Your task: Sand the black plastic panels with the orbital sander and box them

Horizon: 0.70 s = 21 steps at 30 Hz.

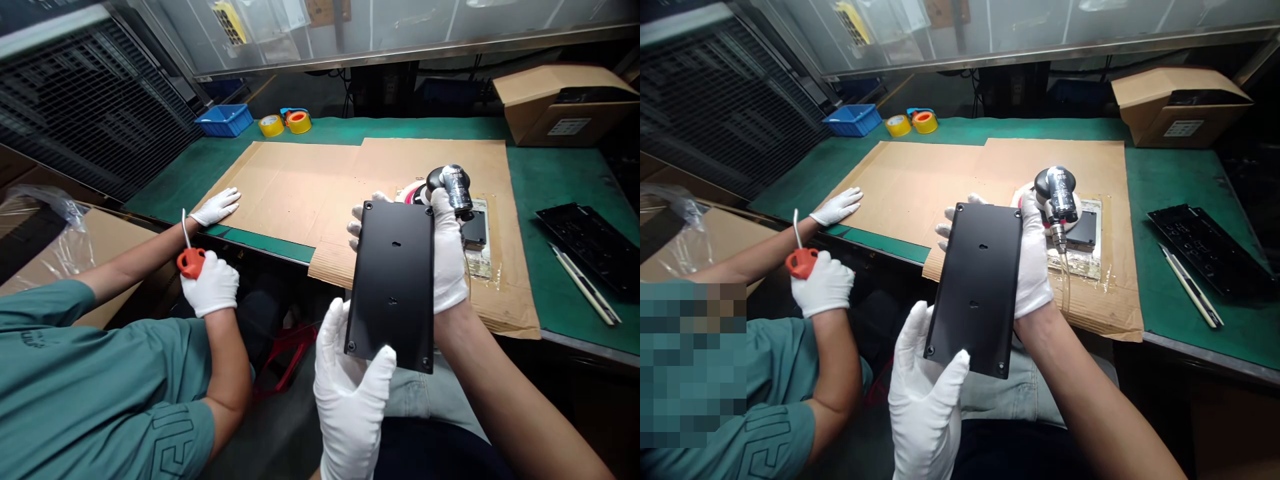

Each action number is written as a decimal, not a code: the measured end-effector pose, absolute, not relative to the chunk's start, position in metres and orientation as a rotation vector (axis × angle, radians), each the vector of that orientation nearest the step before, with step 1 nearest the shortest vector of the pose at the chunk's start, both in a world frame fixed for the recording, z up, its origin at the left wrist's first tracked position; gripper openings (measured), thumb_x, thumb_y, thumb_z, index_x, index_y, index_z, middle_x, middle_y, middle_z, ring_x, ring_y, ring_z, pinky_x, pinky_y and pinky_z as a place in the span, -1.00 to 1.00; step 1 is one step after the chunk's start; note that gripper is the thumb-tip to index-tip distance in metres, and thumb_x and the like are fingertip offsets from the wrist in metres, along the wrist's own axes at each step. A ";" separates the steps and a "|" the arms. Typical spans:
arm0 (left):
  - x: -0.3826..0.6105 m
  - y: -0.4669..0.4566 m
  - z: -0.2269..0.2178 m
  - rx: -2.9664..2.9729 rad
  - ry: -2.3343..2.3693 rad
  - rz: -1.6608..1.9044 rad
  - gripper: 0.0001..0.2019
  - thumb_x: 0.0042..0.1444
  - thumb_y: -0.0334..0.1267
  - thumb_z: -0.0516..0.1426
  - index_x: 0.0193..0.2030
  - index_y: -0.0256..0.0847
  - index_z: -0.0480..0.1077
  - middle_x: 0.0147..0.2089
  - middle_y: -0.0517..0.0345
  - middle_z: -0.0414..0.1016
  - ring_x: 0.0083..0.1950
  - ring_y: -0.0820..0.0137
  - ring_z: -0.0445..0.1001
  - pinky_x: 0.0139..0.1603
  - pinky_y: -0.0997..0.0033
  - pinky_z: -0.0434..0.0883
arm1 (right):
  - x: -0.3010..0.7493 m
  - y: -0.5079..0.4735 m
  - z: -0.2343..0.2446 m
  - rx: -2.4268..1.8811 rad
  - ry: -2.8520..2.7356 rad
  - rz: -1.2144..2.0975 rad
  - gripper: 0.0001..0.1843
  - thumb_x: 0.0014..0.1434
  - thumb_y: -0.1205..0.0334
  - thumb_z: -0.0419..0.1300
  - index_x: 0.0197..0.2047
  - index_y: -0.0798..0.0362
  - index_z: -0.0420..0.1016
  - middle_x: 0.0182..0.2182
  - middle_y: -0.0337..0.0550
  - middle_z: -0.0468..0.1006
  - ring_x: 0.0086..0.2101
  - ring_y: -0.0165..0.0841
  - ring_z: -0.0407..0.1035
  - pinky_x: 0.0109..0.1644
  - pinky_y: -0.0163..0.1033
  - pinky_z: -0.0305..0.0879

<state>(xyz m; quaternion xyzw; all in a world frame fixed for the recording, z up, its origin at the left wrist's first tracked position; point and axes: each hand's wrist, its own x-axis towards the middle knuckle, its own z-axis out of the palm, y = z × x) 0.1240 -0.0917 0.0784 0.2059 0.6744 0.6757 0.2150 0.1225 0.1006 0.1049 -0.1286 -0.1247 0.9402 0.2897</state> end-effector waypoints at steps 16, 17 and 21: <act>0.112 -0.085 0.090 0.402 1.443 2.062 -0.30 0.08 -0.39 0.44 0.33 0.14 0.39 0.28 0.11 0.54 0.21 0.28 0.58 0.18 0.55 0.55 | 0.115 0.094 0.086 -0.701 -0.015 2.507 -0.36 0.38 -0.32 -0.05 -0.12 0.12 0.48 -0.25 0.12 0.65 -0.19 -0.08 0.57 -0.08 0.04 0.59; 0.112 -0.084 0.090 0.390 1.433 2.062 -0.30 0.08 -0.39 0.44 0.33 0.14 0.39 0.29 0.11 0.53 0.22 0.28 0.58 0.18 0.55 0.55 | 0.115 0.092 0.087 -0.722 -0.011 2.500 -0.36 0.39 -0.31 -0.06 -0.13 0.12 0.48 -0.25 0.11 0.65 -0.19 -0.09 0.58 -0.09 0.02 0.59; 0.112 -0.084 0.092 0.295 1.449 2.048 -0.25 0.07 -0.35 0.45 0.37 0.11 0.35 0.33 0.08 0.49 0.26 0.24 0.55 0.20 0.50 0.55 | 0.115 0.090 0.091 -0.745 0.019 2.501 -0.29 0.41 -0.36 -0.18 -0.15 0.11 0.48 -0.24 0.12 0.65 -0.20 -0.10 0.57 -0.09 0.02 0.59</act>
